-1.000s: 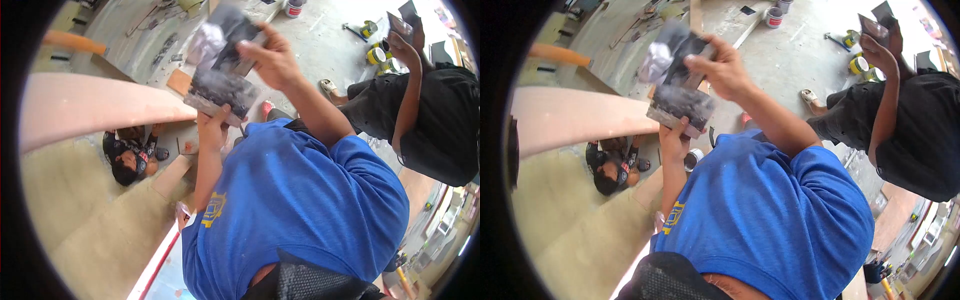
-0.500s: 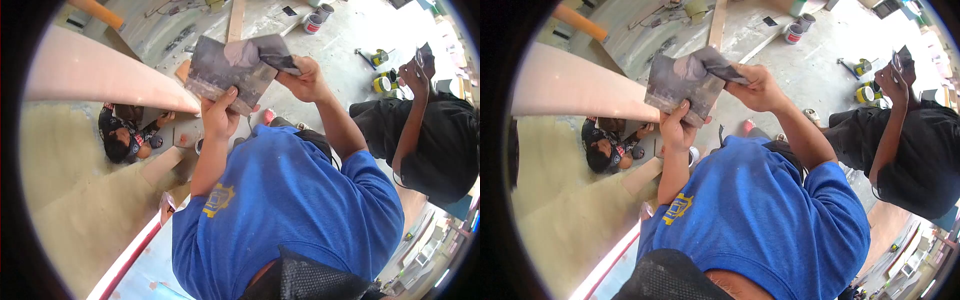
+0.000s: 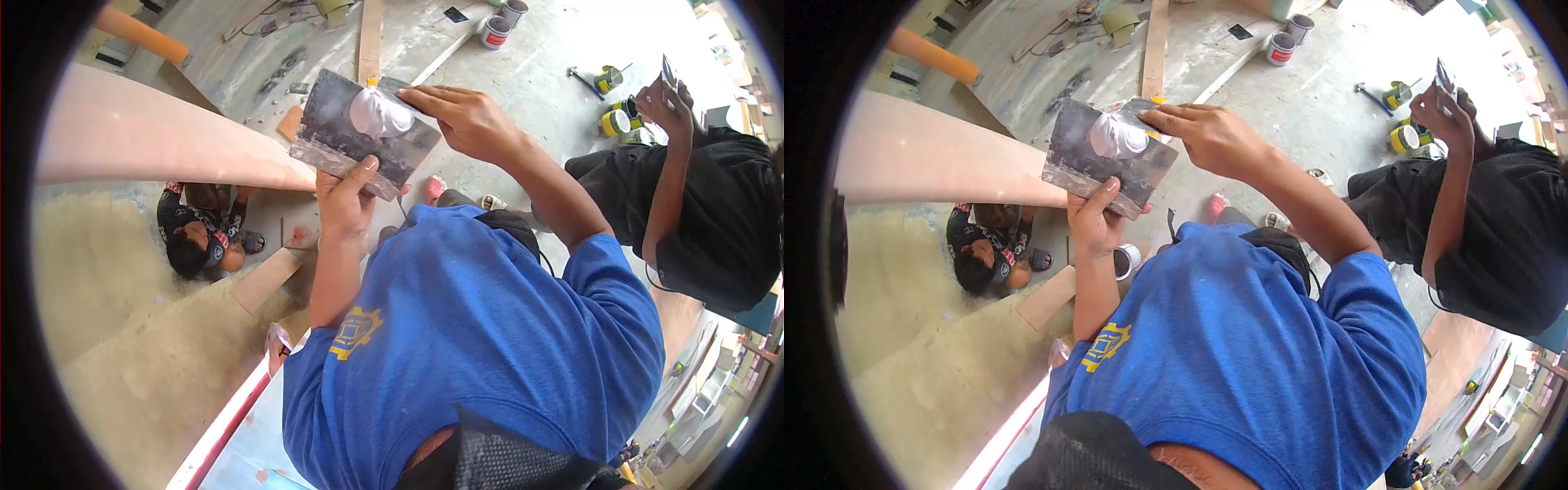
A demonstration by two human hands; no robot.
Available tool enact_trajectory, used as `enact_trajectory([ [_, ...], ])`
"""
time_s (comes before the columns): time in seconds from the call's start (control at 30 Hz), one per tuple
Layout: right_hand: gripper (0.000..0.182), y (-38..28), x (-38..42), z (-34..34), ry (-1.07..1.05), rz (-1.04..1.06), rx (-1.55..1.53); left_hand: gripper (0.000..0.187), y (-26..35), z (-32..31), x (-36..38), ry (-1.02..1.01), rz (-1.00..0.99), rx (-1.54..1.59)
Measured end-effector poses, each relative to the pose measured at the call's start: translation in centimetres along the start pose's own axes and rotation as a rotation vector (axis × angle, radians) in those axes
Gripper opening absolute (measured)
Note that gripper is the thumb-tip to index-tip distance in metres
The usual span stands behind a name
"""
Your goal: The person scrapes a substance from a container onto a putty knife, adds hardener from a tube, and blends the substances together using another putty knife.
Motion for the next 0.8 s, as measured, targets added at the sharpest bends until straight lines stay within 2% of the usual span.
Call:
enact_trajectory([
  [0.1,0.053,3.5,1.9,-3.3,-0.129,-0.153,0.011,0.045,-0.1,1.0,1.0,-0.057,0.032,0.09],
  [0.13,0.047,4.1,3.1,-4.3,-0.185,-0.259,0.007,0.047,-0.2,1.4,1.5,-0.1,0.028,0.087],
  [0.23,0.04,4.9,6.1,-5.6,-0.098,-0.764,-0.429,0.046,-0.5,3.6,3.1,-0.094,0.036,0.17],
  [0.37,0.039,5.2,10.2,-7.0,0.366,-0.946,-1.4,0.041,-1.8,6.5,4.8,-0.04,0.064,0.159],
  [0.5,0.043,3.8,10.3,-6.0,0.446,-0.864,-1.661,0.042,-2.6,7.0,5.6,0.007,0.113,0.181],
  [0.6,0.046,2.2,8.4,-5.3,0.482,-0.73,-1.675,0.044,-3.3,6.7,4.5,0.01,0.123,0.168],
  [0.7,0.047,0.2,8.0,-5.2,0.444,-0.672,-1.58,0.045,-3.3,4.9,4.2,-0.045,0.049,0.097],
  [0.73,0.049,-0.8,8.0,-4.8,0.45,-0.598,-1.632,0.046,-2.8,3.5,4.4,0.021,0.044,0.065],
  [0.8,0.05,-2.4,8.1,-4.3,0.393,-0.569,-1.439,0.046,-2.5,3.0,5.2,0.026,0.008,0.058],
])
Point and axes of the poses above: each hand's wrist, its own x-axis away from the middle knuckle, its own z-axis out of the back of the hand, y = z × x, the point moved 3 cm from there along -x, towards the middle knuckle, and after that the axes turned 3 degrees about -y, right-handed, at the moved point
